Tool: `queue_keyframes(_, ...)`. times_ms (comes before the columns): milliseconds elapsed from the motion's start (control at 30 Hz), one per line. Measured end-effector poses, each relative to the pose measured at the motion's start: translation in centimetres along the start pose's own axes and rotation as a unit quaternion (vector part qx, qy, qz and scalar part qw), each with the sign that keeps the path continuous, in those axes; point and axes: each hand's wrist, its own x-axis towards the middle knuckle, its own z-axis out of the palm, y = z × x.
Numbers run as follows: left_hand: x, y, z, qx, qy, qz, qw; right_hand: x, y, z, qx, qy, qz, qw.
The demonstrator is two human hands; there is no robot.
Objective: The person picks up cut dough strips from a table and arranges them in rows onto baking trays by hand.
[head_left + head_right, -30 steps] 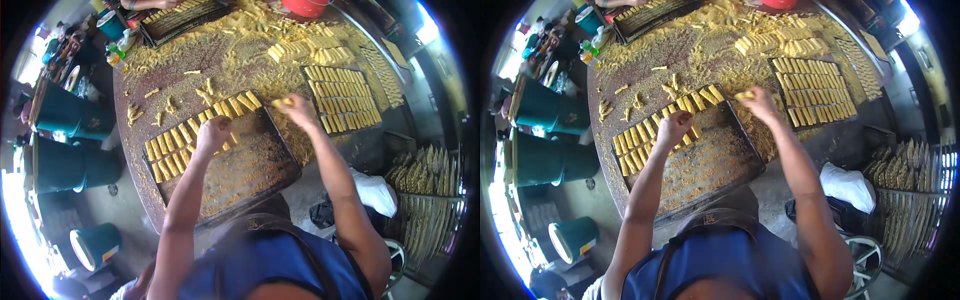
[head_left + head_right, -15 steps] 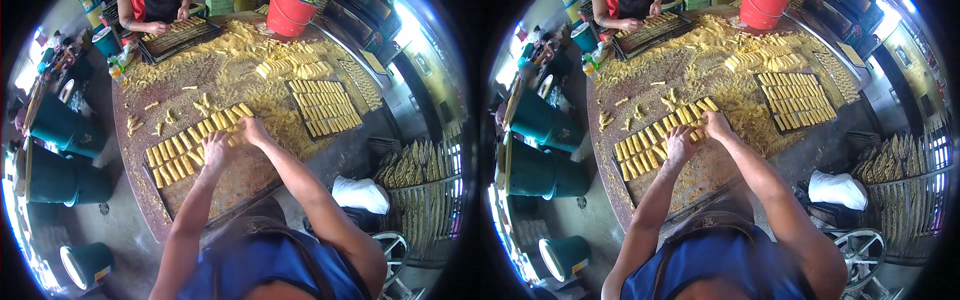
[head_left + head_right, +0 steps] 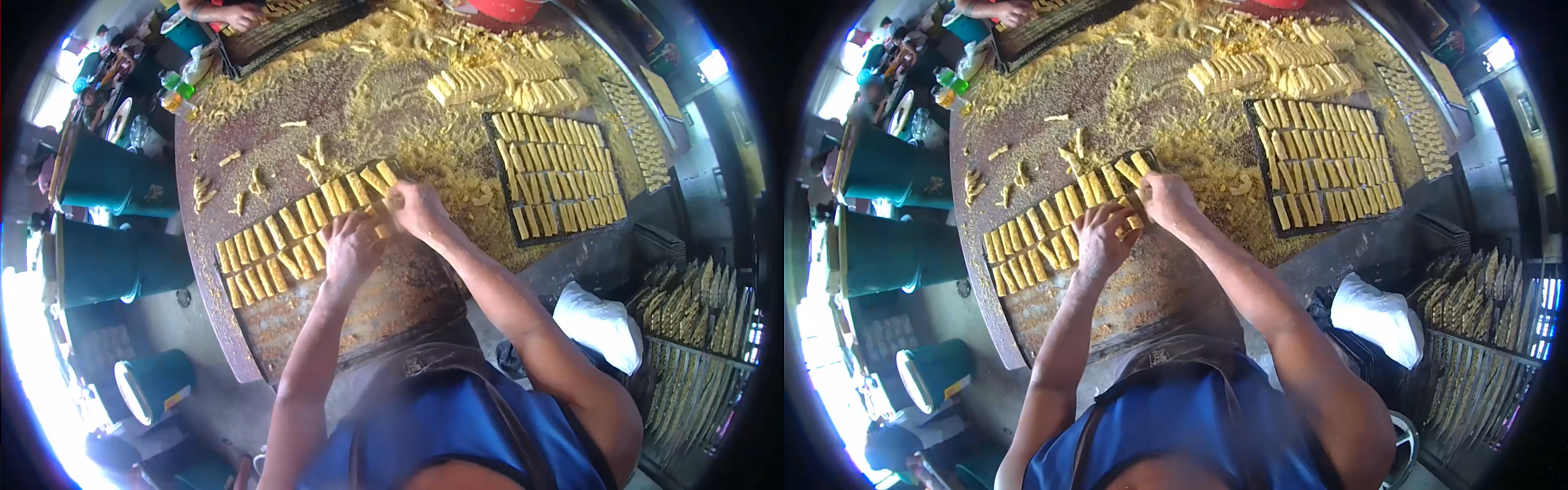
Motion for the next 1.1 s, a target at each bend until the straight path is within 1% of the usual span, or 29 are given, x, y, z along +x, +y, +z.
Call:
queue_keyframes(33,0.0,0.3,-0.4,-0.002,-0.003,-0.012,1.000,0.5,1.7,0.7,-0.021,0.021,-0.094,0.995)
queue_keyframes(67,0.0,0.3,-0.3,-0.005,0.025,-0.020,0.999,1.1,2.9,0.2,-0.014,0.019,-0.090,0.996)
queue_keyframes(133,0.3,-0.5,0.5,-0.003,0.067,-0.032,0.997,1.7,2.7,-3.6,0.073,-0.009,-0.019,0.997)
queue_keyframes(167,1.1,-0.7,0.0,0.002,0.092,-0.015,0.996,2.5,3.4,-5.8,0.017,0.031,0.008,0.999)
queue_keyframes(200,1.6,-3.4,1.4,-0.054,0.094,-0.033,0.994,3.7,4.9,-7.5,-0.007,0.011,0.039,0.999)
queue_keyframes(267,5.0,-4.6,-0.2,-0.018,0.087,-0.065,0.994,5.5,5.9,-9.4,-0.083,-0.104,0.062,0.989)
queue_keyframes(300,7.3,-4.9,-0.9,-0.024,0.048,-0.108,0.993,6.7,7.1,-8.9,-0.048,-0.187,0.025,0.981)
queue_keyframes(333,9.4,-5.2,-1.5,-0.030,0.011,-0.152,0.988,7.1,8.0,-7.6,-0.024,-0.194,-0.031,0.980)
queue_keyframes(367,11.2,-5.6,-2.2,-0.048,-0.101,-0.213,0.971,7.6,8.9,-6.3,0.002,-0.202,-0.087,0.976)
queue_keyframes(400,12.1,-8.6,-0.9,-0.066,-0.178,-0.241,0.952,7.3,8.4,-6.1,-0.020,-0.199,-0.124,0.972)
queue_keyframes(433,13.4,-8.1,-1.3,-0.033,-0.243,-0.290,0.925,6.9,7.7,-5.9,-0.041,-0.194,-0.161,0.967)
queue_keyframes(467,14.4,-7.6,-1.8,0.001,-0.305,-0.338,0.891,7.0,7.4,-5.9,-0.038,-0.193,-0.160,0.967)
queue_keyframes(500,14.1,-8.1,-1.1,0.004,-0.307,-0.339,0.889,7.0,7.2,-5.8,-0.038,-0.208,-0.121,0.970)
queue_keyframes(533,13.3,-8.9,-0.1,0.015,-0.269,-0.296,0.917,7.2,7.4,-5.7,-0.039,-0.224,-0.082,0.970)
queue_keyframes(567,12.4,-9.8,0.5,0.027,-0.230,-0.252,0.939,7.1,8.3,-5.4,-0.032,-0.183,-0.125,0.975)
queue_keyframes(600,12.3,-9.7,0.1,0.029,-0.233,-0.255,0.938,7.2,8.2,-5.6,-0.028,-0.186,-0.124,0.974)
queue_keyframes(667,12.2,-9.5,-1.0,0.005,-0.224,-0.343,0.912,7.4,8.1,-6.2,0.016,-0.220,-0.092,0.971)
queue_keyframes(700,11.7,-10.9,-1.2,-0.055,-0.220,-0.360,0.905,7.7,7.7,-6.3,0.019,-0.221,-0.089,0.971)
queue_keyframes(733,11.4,-11.6,-1.4,-0.055,-0.220,-0.362,0.904,8.3,7.0,-6.3,-0.002,-0.262,-0.081,0.962)
queue_keyframes(767,11.0,-12.3,-1.5,-0.075,-0.191,-0.326,0.923,8.8,6.5,-6.0,-0.024,-0.302,-0.074,0.950)
queue_keyframes(800,10.6,-12.6,-1.7,-0.094,-0.162,-0.291,0.938,8.6,6.4,-5.3,-0.023,-0.305,-0.075,0.949)
queue_keyframes(833,10.5,-11.9,-2.0,-0.102,-0.127,-0.275,0.947,8.0,6.6,-4.1,-0.032,-0.252,-0.172,0.952)
queue_keyframes(867,10.4,-12.3,-2.0,-0.101,-0.129,-0.279,0.946,7.6,7.0,-2.7,-0.039,-0.196,-0.265,0.943)
queue_keyframes(933,10.3,-13.5,-1.8,-0.124,-0.133,-0.302,0.936,7.1,6.5,-2.7,-0.053,-0.085,-0.315,0.944)
queue_keyframes(967,10.4,-13.8,-1.7,-0.121,-0.151,-0.317,0.928,7.6,6.5,-4.2,-0.130,-0.184,-0.279,0.934)
queue_keyframes(1000,10.4,-14.1,-1.6,-0.123,-0.153,-0.321,0.927,7.9,6.2,-5.7,-0.205,-0.280,-0.239,0.907)
queue_keyframes(1033,10.3,-14.3,-1.4,-0.129,-0.159,-0.316,0.927,7.7,7.5,-5.5,-0.206,-0.148,-0.310,0.916)
queue_keyframes(1067,10.7,-14.8,-1.2,-0.135,-0.162,-0.309,0.927,8.5,9.2,-6.1,-0.255,-0.146,-0.264,0.919)
queue_keyframes(1100,10.8,-15.9,-0.4,-0.163,-0.175,-0.336,0.911,8.6,9.8,-7.5,-0.304,-0.144,-0.217,0.916)
